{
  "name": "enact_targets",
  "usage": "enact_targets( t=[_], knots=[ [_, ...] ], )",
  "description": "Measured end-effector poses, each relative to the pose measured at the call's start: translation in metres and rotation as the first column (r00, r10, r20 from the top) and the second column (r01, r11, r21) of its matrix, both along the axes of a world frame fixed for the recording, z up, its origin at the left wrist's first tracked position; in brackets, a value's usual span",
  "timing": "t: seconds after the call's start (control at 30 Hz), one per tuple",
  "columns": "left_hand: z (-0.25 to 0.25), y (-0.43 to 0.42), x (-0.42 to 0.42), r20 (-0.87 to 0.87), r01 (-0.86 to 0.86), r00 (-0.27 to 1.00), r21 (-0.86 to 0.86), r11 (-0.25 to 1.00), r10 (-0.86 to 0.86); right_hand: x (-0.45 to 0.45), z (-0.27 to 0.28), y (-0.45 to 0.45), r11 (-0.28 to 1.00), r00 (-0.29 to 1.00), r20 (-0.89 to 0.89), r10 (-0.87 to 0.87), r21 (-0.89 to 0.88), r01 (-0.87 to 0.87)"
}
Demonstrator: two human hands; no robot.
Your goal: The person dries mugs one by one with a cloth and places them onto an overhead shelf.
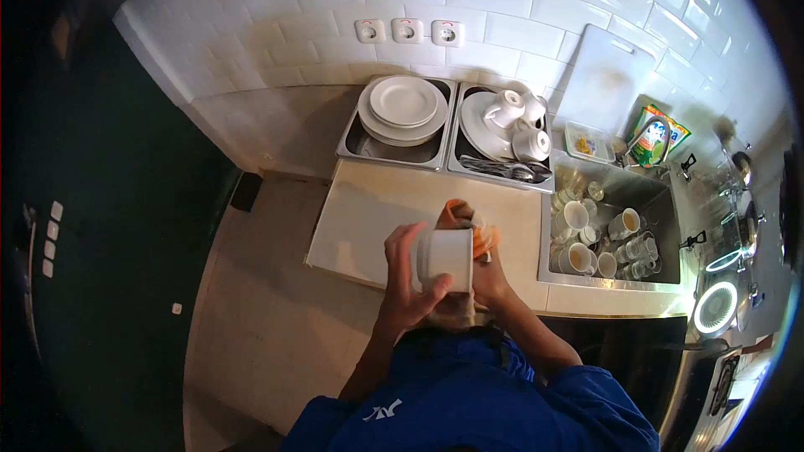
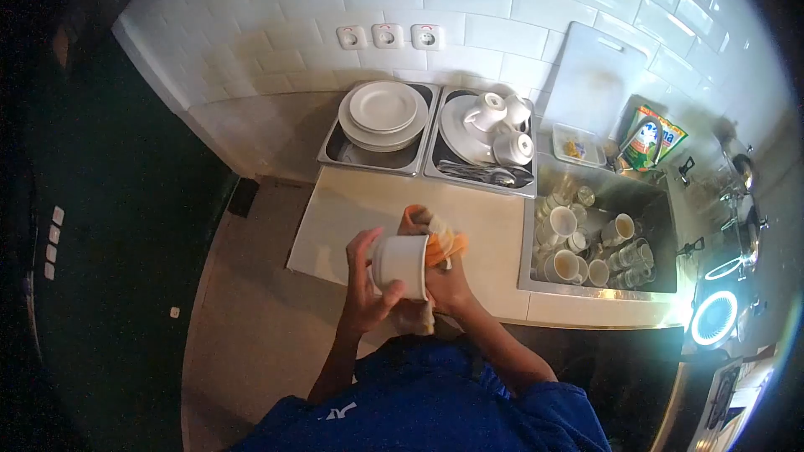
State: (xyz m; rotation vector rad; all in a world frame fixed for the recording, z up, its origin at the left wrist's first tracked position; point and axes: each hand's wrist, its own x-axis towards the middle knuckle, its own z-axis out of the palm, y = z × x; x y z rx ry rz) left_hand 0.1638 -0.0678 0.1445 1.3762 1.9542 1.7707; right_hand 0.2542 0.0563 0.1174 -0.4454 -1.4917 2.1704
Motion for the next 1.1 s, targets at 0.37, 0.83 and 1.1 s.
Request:
enact_targets(
  t=[0.37, 0.83, 1.1],
  knots=[
    [0.018, 0.011, 0.011, 0.377, 0.055, 0.922, 0.096, 0.994, -0.087, 0.03, 0.045, 0.005, 0.967, 0.96, 0.279, -0.001, 0.246, -0.07],
    [-0.009, 0.033, -0.004, 0.124, 0.067, 0.991, -0.211, 0.975, -0.042, 0.029, 0.012, 0.005, 0.99, 0.959, 0.248, -0.141, 0.031, 0.137],
    [-0.008, 0.024, -0.002, -0.019, 0.223, 0.973, -0.204, 0.953, -0.231, 0.052, 0.0, 0.016, 0.804, 0.944, 0.15, 0.294, -0.574, -0.159]
  ],
)
